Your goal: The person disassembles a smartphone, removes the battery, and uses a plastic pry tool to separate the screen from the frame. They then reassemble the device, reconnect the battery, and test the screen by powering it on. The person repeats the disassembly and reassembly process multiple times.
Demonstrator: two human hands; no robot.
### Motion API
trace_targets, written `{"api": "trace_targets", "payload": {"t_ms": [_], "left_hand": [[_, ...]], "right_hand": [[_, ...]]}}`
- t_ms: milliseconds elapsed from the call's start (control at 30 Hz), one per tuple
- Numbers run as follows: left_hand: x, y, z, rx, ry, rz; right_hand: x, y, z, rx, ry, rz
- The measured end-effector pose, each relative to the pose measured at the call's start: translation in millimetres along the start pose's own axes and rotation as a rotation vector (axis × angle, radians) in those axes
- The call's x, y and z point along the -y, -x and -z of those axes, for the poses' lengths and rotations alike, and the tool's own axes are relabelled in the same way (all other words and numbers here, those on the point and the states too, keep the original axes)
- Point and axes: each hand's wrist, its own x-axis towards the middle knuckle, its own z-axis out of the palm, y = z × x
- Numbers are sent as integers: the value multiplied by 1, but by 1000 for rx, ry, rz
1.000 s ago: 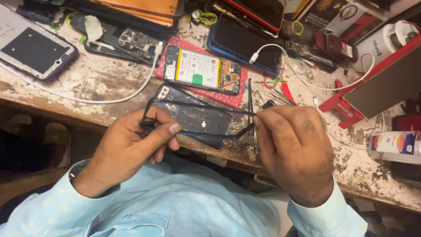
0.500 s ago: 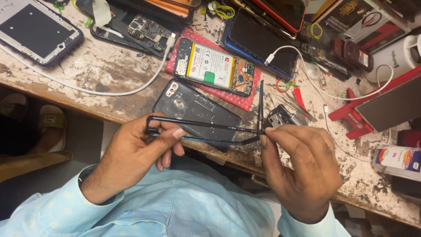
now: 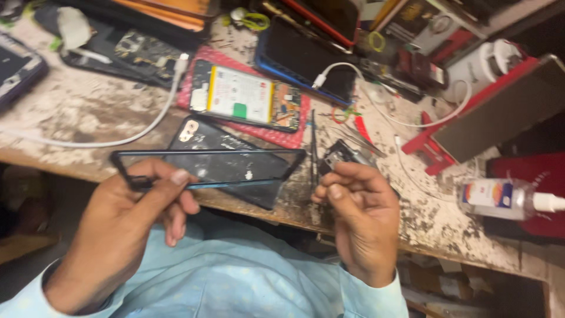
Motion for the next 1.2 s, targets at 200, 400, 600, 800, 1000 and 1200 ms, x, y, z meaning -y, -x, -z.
{"api": "trace_targets", "payload": {"t_ms": [200, 400, 600, 800, 1000, 1200], "left_hand": [[-5, -4, -5, -48, 7, 23], [-9, -8, -18, -31, -8, 10], [-12, -13, -25, 10, -17, 4], [-7, -13, -30, 25, -11, -10], [-1, -12, -33, 57, 28, 0], [0, -10, -36, 63, 41, 14]], "right_hand": [[-7, 1, 7, 31, -124, -132], [-14, 2, 11, 57, -270, -187], [-16, 5, 18, 38, -396, -226], [-17, 7, 20, 98, -467, -224], [-21, 10, 21, 94, -401, -204], [-20, 13, 18, 99, -339, -172]]}}
